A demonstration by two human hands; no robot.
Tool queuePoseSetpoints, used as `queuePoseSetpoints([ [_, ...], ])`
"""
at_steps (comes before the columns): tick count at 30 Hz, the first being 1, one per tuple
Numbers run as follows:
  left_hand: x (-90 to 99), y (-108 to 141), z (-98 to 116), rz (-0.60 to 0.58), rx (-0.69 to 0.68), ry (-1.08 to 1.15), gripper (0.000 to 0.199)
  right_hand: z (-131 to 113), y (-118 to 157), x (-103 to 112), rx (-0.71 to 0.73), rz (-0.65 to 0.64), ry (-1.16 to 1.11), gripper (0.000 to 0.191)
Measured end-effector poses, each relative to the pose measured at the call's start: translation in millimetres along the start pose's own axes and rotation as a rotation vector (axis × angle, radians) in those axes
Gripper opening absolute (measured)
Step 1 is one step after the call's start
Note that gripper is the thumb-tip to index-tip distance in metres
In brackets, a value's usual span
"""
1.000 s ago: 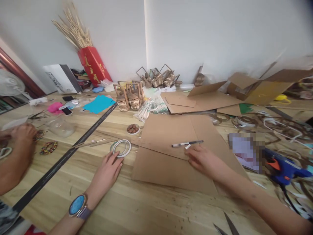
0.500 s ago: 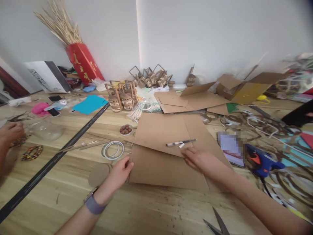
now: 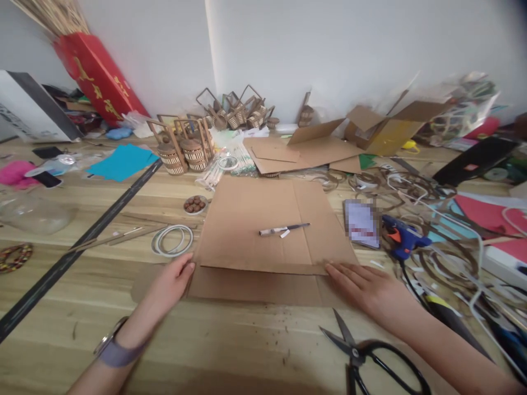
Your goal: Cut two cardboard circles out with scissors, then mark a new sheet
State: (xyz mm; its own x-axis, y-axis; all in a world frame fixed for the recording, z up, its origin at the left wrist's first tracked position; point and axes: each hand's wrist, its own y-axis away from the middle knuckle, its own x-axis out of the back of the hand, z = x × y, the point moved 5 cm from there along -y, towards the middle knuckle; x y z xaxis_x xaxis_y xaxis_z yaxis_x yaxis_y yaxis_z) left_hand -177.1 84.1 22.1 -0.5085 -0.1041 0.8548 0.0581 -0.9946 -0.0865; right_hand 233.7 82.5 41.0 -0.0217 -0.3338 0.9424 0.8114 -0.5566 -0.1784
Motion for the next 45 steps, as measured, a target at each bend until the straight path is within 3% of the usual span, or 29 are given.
queuePoseSetpoints([
  [3,10.3,7,5,0.077,0.012,-0.111,0.047,-11,14,-3,0.017,0.013,-0.007,0.048],
  [5,12.1,12,19,0.114,-0.099,-0.201,0.047,-14,15,-5,0.010,0.022,-0.015,0.039],
  [8,-4.1,19,46,0.015,-0.411,-0.255,0.041,-9,14,-8,-0.099,0.020,-0.095,0.032],
  [11,-26.8,23,53,-0.117,-0.536,-0.328,0.037,-1,16,-10,-0.209,0.000,-0.210,0.030],
  [15,-40.4,24,48,-0.186,-0.546,-0.371,0.038,6,20,-14,-0.288,0.000,-0.306,0.029],
  [19,-39.2,25,46,-0.217,-0.528,-0.374,0.040,10,23,-17,-0.302,0.000,-0.356,0.031],
  [22,-37.6,25,48,-0.249,-0.506,-0.359,0.042,5,27,-5,-0.354,0.028,-0.312,0.035],
  [25,-36.6,25,49,-0.260,-0.491,-0.329,0.040,-16,39,12,-0.444,-0.019,-0.230,0.036],
  [27,-36.1,25,50,-0.252,-0.495,-0.315,0.039,-41,49,21,-0.431,-0.047,-0.187,0.031],
  [31,-37.5,25,50,-0.244,-0.499,-0.344,0.040,-83,72,20,-0.403,-0.037,-0.194,0.051],
  [36,-41.0,25,42,-0.234,-0.493,-0.345,0.043,-82,97,3,-0.471,-0.202,-0.305,0.060],
  [39,-43.0,24,37,-0.226,-0.511,-0.343,0.044,-73,109,1,-0.537,-0.237,-0.308,0.054],
  [42,-45.2,23,33,-0.217,-0.541,-0.351,0.044,-65,119,3,-0.606,-0.205,-0.157,0.033],
  [45,-46.7,23,32,-0.186,-0.554,-0.347,0.043,-58,120,0,-0.500,-0.249,-0.032,0.014],
])
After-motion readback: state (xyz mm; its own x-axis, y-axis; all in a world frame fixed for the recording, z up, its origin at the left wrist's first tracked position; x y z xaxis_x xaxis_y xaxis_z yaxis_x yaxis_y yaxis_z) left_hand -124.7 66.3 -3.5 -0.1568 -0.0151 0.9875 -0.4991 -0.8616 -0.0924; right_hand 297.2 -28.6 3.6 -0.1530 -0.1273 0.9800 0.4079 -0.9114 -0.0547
